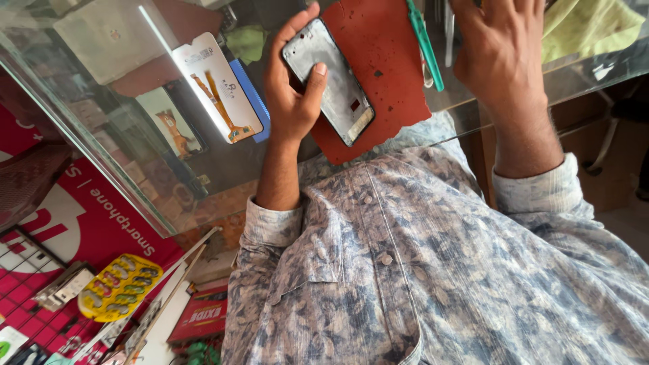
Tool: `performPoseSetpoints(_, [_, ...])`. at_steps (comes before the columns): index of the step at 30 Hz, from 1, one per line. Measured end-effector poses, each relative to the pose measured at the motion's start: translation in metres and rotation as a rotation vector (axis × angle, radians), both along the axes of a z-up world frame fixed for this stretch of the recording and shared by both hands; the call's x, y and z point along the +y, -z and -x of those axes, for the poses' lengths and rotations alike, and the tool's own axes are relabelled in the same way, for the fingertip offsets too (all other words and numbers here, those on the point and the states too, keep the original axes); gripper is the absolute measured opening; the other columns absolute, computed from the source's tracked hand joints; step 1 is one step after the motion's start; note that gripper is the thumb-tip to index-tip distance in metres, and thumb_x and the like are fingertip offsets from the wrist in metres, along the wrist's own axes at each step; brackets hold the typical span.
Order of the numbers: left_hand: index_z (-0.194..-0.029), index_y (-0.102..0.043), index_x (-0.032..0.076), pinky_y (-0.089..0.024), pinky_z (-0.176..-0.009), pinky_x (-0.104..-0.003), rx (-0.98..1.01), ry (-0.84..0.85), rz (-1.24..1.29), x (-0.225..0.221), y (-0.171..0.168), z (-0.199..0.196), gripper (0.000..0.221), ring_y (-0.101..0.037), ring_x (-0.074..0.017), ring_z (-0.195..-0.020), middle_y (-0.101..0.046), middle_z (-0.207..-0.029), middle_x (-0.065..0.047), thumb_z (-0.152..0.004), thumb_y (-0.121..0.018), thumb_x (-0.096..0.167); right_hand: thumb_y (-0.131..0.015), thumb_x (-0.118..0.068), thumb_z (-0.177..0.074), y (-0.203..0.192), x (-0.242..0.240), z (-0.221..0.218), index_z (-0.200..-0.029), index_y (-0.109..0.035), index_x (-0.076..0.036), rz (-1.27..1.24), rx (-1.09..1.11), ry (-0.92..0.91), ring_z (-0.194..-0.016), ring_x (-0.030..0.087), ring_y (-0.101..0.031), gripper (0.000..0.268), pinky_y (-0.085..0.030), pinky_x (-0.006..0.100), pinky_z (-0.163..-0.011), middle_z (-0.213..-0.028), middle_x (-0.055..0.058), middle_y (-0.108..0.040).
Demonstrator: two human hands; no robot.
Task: The person applies a liquid solution to the back of a smartphone and uses a metal tool to scrape and clean the surface. They then use a toothbrush to scrub the device and a rubber band to secure the back cover while continuing to scrape the edges with a metal tool.
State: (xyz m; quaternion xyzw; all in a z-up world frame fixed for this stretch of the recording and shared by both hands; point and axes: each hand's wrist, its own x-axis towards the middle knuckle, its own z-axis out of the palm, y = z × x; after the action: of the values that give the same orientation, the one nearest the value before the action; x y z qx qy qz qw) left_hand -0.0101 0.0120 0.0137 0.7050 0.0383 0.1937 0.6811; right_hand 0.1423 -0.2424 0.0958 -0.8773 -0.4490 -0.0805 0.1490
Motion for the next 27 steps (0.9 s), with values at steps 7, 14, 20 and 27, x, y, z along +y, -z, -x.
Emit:
performPoseSetpoints(7, [-0.14,-0.049,0.002,-0.046,-0.121,-0.034,-0.02,-0.183,0.297,-0.016,0.021,0.001,0.039,-0.06,-0.0238,-0.138,-0.063,-0.145,-0.022,-0.103,-0.056,-0.007,-0.072,-0.013,-0.102,0.025,0.027,0.02,-0.122,-0.062,0.004,-0.063,0.106,0.001,-0.097,0.035,-0.058,0.029,-0.05,0.045,-0.08,-0.104,0.018,-0.06])
performPoseSetpoints(14, [-0.142,-0.045,0.0,-0.057,-0.104,-0.045,-0.151,-0.197,0.698,-0.02,0.014,-0.005,0.049,-0.069,-0.0303,-0.117,-0.057,-0.133,-0.017,-0.094,-0.055,-0.008,-0.055,0.007,-0.099,0.027,0.033,0.025,-0.137,-0.055,0.008,-0.212,0.239,0.038,-0.089,0.038,-0.063,0.038,-0.052,0.046,-0.075,-0.11,0.021,-0.061])
performPoseSetpoints(20, [-0.141,-0.047,-0.006,-0.062,-0.091,-0.049,-0.1,-0.244,0.717,-0.023,0.025,-0.011,0.048,-0.071,-0.0273,-0.097,-0.052,-0.127,-0.015,-0.094,-0.053,-0.012,-0.056,0.007,-0.096,-0.001,0.02,0.063,-0.159,-0.048,-0.005,-0.157,0.573,-0.186,-0.081,0.032,-0.067,0.064,-0.054,0.046,-0.072,-0.095,0.014,-0.062])
performPoseSetpoints(27, [-0.139,-0.048,-0.004,-0.064,-0.084,-0.047,-0.133,-0.248,0.607,-0.026,0.045,-0.015,0.05,-0.07,-0.0243,-0.093,-0.054,-0.125,-0.015,-0.091,-0.044,-0.017,-0.065,0.001,-0.095,0.004,0.02,0.073,-0.148,-0.063,-0.013,-0.043,0.472,-0.203,-0.07,0.031,-0.065,0.054,-0.054,0.044,-0.064,-0.089,0.011,-0.062])
